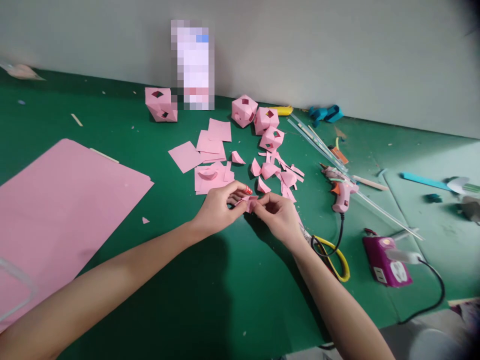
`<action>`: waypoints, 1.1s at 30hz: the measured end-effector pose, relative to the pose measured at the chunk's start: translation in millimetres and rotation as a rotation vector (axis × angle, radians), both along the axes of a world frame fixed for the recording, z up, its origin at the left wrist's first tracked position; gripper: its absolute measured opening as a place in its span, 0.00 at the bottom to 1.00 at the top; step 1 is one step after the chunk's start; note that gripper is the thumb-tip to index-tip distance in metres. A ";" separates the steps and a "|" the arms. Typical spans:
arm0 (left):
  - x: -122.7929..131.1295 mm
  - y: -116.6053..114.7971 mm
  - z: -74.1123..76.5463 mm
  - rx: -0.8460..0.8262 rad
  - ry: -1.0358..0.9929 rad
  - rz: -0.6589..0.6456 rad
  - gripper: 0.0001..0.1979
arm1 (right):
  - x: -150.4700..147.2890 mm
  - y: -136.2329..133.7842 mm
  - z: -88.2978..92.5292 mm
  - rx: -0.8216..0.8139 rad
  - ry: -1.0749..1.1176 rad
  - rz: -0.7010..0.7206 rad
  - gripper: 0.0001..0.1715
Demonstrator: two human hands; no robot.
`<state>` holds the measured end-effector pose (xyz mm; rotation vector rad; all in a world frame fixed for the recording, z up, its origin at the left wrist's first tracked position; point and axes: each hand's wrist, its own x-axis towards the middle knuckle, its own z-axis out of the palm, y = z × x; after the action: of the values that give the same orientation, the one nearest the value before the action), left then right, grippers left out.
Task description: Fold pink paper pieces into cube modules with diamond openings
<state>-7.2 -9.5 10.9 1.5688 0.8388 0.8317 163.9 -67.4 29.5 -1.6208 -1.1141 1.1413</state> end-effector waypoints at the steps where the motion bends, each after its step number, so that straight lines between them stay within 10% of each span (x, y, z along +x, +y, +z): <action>1: -0.3 0.7 0.4 -0.023 -0.001 0.010 0.09 | 1.2 0.3 0.5 -0.016 0.029 0.008 0.20; 33: -2.1 -1.7 4.6 0.000 0.020 -0.058 0.14 | -6.3 -2.8 -0.2 0.140 -0.140 0.035 0.17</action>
<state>-9.2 -11.2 15.4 1.5960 0.8038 0.7751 157.5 -70.1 29.3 -1.5969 -1.2875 0.9608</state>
